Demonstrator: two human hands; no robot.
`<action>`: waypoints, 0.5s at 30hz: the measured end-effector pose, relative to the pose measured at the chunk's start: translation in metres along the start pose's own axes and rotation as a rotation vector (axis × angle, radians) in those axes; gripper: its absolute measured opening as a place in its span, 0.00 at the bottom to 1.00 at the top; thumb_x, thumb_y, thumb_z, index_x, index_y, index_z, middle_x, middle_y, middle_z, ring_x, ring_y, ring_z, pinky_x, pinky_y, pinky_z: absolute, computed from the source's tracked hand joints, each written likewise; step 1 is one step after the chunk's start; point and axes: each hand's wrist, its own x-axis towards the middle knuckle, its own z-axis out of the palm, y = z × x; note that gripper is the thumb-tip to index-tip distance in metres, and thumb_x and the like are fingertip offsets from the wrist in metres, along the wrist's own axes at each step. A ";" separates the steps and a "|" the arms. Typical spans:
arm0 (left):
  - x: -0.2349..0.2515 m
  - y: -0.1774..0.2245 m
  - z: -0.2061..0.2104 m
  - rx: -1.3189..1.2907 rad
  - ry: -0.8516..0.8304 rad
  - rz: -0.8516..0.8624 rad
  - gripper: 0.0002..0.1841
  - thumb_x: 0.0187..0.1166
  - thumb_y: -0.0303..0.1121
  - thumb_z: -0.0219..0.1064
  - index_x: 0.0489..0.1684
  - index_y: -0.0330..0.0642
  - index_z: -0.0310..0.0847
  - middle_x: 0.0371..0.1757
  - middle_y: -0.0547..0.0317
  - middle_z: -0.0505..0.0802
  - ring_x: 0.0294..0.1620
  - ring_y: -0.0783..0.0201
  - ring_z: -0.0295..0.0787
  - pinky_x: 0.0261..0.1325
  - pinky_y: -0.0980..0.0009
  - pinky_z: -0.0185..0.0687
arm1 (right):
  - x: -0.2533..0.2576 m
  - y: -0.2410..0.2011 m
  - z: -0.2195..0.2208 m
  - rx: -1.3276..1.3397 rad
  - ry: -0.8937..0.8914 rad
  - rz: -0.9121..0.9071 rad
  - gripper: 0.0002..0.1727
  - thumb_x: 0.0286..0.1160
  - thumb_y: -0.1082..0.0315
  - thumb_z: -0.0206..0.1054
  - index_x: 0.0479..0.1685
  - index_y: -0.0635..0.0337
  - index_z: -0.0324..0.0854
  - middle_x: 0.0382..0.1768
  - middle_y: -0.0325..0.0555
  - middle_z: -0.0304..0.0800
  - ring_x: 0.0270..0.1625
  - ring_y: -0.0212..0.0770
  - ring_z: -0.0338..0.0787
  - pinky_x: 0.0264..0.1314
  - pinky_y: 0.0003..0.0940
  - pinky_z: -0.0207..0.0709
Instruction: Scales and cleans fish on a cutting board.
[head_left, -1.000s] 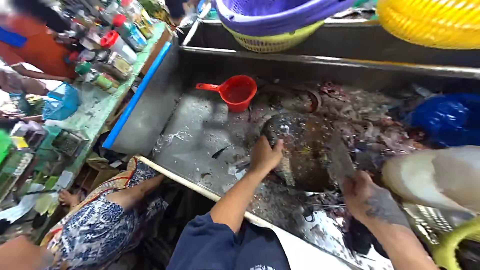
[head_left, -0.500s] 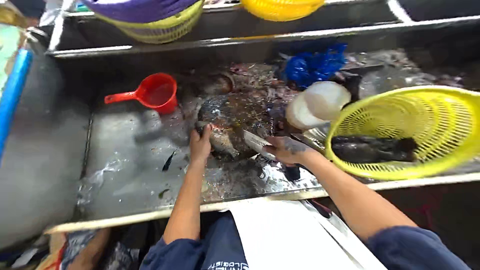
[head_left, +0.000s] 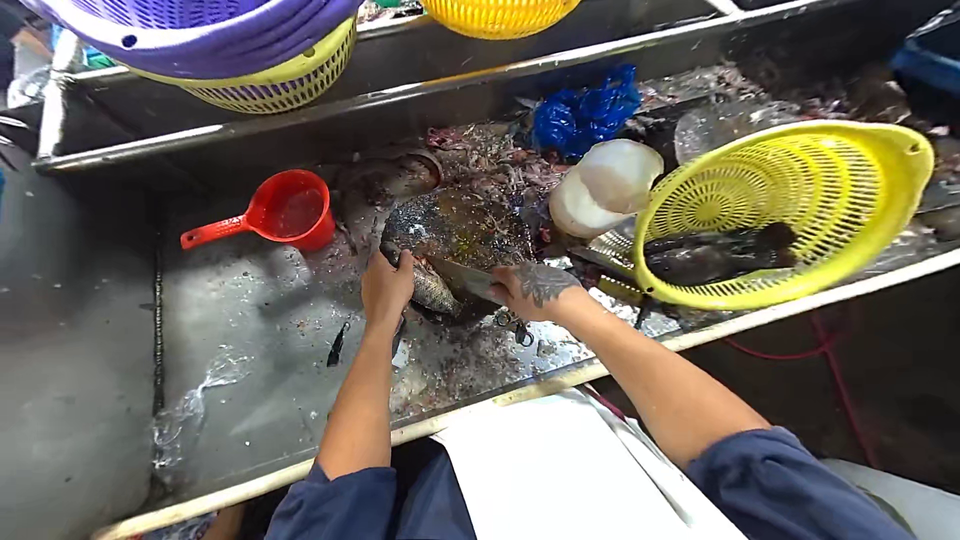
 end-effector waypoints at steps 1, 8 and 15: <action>0.003 0.004 -0.001 0.027 -0.001 0.013 0.33 0.86 0.61 0.56 0.66 0.36 0.77 0.48 0.37 0.92 0.50 0.40 0.92 0.54 0.37 0.84 | -0.001 0.005 -0.003 0.016 -0.004 -0.032 0.24 0.91 0.46 0.53 0.67 0.52 0.82 0.58 0.57 0.90 0.65 0.60 0.89 0.67 0.68 0.77; 0.017 -0.004 0.002 -0.035 -0.040 0.159 0.34 0.86 0.60 0.58 0.70 0.35 0.75 0.55 0.36 0.91 0.60 0.40 0.90 0.64 0.34 0.80 | -0.008 0.021 -0.006 -0.035 -0.119 -0.078 0.26 0.92 0.44 0.50 0.63 0.55 0.80 0.56 0.58 0.89 0.64 0.60 0.88 0.65 0.67 0.77; 0.025 -0.015 0.005 -0.329 -0.112 0.293 0.26 0.87 0.51 0.62 0.72 0.38 0.76 0.57 0.47 0.93 0.60 0.57 0.91 0.69 0.49 0.84 | 0.003 0.037 -0.009 0.008 -0.106 -0.205 0.24 0.93 0.45 0.49 0.62 0.54 0.80 0.52 0.56 0.89 0.60 0.58 0.89 0.62 0.64 0.78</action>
